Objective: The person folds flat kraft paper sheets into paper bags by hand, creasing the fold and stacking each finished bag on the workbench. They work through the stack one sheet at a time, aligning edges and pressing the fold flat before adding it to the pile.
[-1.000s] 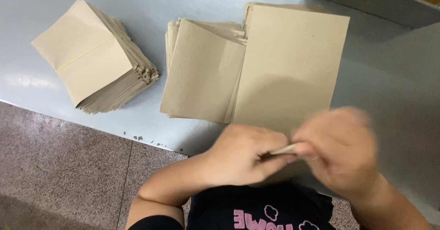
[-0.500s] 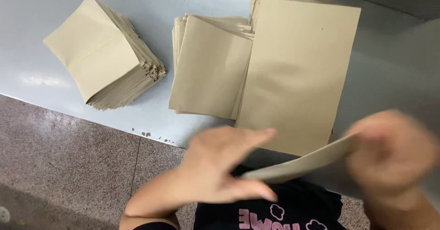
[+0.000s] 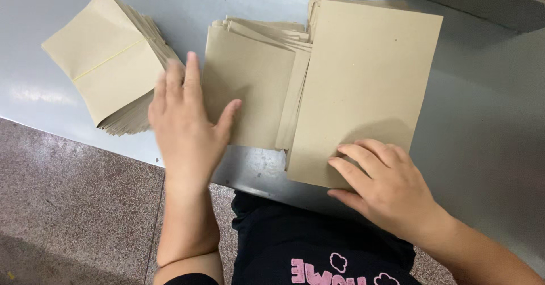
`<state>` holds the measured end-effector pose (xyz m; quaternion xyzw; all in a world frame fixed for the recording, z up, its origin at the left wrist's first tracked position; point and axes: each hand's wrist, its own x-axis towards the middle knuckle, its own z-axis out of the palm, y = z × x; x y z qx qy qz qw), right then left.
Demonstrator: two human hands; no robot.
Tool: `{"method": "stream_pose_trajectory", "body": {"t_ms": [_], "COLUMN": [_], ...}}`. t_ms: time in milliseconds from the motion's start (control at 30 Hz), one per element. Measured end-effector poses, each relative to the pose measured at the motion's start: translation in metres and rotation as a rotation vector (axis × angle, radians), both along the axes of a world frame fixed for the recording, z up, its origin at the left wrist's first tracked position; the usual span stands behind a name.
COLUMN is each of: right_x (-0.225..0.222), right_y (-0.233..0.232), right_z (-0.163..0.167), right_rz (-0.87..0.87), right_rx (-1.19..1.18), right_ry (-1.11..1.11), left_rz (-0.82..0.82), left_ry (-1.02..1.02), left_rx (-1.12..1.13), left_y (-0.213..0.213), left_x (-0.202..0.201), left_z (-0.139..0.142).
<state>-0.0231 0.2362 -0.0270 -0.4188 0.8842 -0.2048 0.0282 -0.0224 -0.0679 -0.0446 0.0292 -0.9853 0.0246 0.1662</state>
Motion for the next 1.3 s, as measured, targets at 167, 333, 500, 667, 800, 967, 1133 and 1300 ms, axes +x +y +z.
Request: {"method": "stream_pose_trajectory", "body": {"t_ms": [167, 333, 500, 667, 800, 967, 1133, 1300], "right_x": [-0.004, -0.006, -0.003, -0.006, -0.006, -0.008, -0.004, -0.023], "right_y": [0.01, 0.007, 0.005, 0.011, 0.007, 0.004, 0.013, 0.022], "right_z": [-0.005, -0.002, -0.001, -0.003, 0.0, 0.005, -0.008, -0.007], "right_rz": [-0.019, -0.022, -0.002, 0.003, 0.01, -0.001, -0.001, 0.043], "right_rx": [-0.015, -0.024, -0.03, -0.037, -0.021, -0.026, -0.015, -0.016], "right_ry": [-0.142, -0.147, -0.07, -0.122, -0.089, -0.072, -0.106, -0.123], "left_rz": [-0.064, -0.013, -0.298, -0.691, -0.887, -0.879, -0.889, -0.902], "left_ry": [-0.222, -0.127, 0.077, -0.232, -0.387, -0.379, -0.38, -0.314], "left_rx": [0.632, 0.683, 0.432, 0.714, 0.619, 0.591, 0.545, 0.368], "left_y": [0.007, 0.008, 0.025, 0.041, 0.062, 0.066, 0.065, 0.071], "left_x": [-0.01, -0.007, 0.012, 0.015, 0.014, 0.011, 0.012, 0.016], "left_z": [-0.029, -0.02, 0.017, 0.032, 0.023, 0.014, 0.014, 0.016]}}
